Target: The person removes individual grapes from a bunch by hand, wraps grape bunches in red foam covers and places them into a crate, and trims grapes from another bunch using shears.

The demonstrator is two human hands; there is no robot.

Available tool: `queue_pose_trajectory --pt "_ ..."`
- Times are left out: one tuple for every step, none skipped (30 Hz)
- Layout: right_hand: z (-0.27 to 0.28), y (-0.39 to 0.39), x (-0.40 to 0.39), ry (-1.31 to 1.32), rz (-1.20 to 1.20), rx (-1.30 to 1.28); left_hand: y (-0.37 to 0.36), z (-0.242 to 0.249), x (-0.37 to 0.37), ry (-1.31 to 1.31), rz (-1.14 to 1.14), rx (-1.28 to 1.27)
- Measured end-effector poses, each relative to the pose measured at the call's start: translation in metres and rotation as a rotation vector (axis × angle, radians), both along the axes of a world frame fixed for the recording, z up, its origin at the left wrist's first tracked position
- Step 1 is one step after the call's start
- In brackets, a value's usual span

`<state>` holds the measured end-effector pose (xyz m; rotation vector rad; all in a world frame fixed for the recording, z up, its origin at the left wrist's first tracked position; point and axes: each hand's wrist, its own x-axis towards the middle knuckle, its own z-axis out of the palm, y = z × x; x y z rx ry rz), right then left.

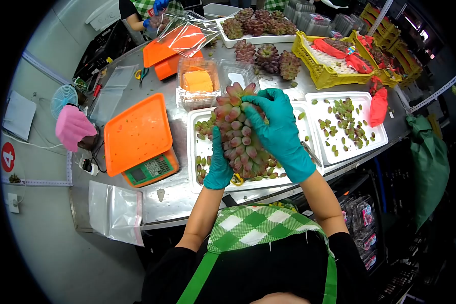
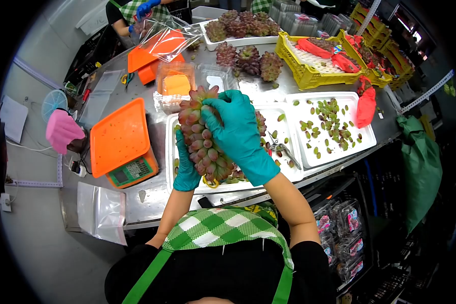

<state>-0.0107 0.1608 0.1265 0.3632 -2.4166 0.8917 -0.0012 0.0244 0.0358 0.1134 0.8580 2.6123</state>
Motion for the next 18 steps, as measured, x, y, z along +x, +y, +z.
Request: queue_pose_trajectory --pt "-0.004 0.003 -0.006 0.028 -0.011 0.019 0.002 0.004 0.002 -0.007 0.015 -0.028" --pt "-0.008 0.005 -0.01 0.057 -0.023 0.036 0.002 0.007 0.005 -0.017 -0.002 -0.047" --pt "-0.01 0.008 -0.011 -0.095 0.054 -0.33 0.002 0.009 0.007 -0.01 -0.012 -0.021" --pt "-0.012 0.011 -0.012 -0.246 0.131 -0.696 0.002 0.011 0.009 -0.004 -0.022 0.005" --pt "-0.014 0.016 -0.014 -0.396 0.209 -1.061 0.002 0.012 0.009 0.003 -0.031 0.033" --pt "-0.016 0.022 -0.019 -0.285 0.226 -1.011 0.0 0.004 0.006 -0.001 -0.071 0.119" --pt "-0.017 0.03 -0.016 -0.164 0.224 -0.971 -0.001 -0.006 0.006 -0.019 -0.048 0.136" --pt "-0.019 0.033 -0.015 -0.118 0.126 -0.884 -0.002 -0.013 0.004 -0.031 -0.026 0.151" --pt "-0.022 0.036 -0.014 -0.069 0.03 -0.794 -0.003 -0.016 0.002 -0.039 -0.005 0.168" --pt "-0.038 0.042 -0.02 -0.127 -0.062 -0.703 -0.004 -0.016 0.001 -0.077 0.003 0.236" --pt "-0.063 0.052 -0.023 -0.105 -0.204 -0.388 -0.003 -0.016 0.0 -0.076 0.025 0.237" --pt "-0.063 0.052 -0.017 -0.196 -0.179 -0.4 -0.004 -0.012 -0.003 -0.073 0.047 0.238" --pt "-0.062 0.05 -0.01 -0.283 -0.151 -0.41 -0.003 -0.007 -0.005 -0.067 0.069 0.24" --pt "-0.06 0.045 -0.003 -0.381 -0.06 -0.595 -0.005 -0.001 -0.003 -0.067 0.102 0.125" --pt "-0.053 0.037 0.002 -0.44 0.044 -0.749 -0.005 0.002 -0.004 -0.066 0.105 0.072" --pt "-0.045 0.028 0.009 -0.463 0.121 -0.8 -0.005 0.004 -0.006 -0.064 0.106 0.017" --pt "-0.041 0.019 0.012 -0.484 0.197 -0.853 -0.005 0.008 -0.007 -0.061 0.104 -0.039" --pt "-0.044 0.009 0.012 -0.413 0.239 -0.83 -0.003 0.026 -0.003 -0.036 0.068 -0.074"
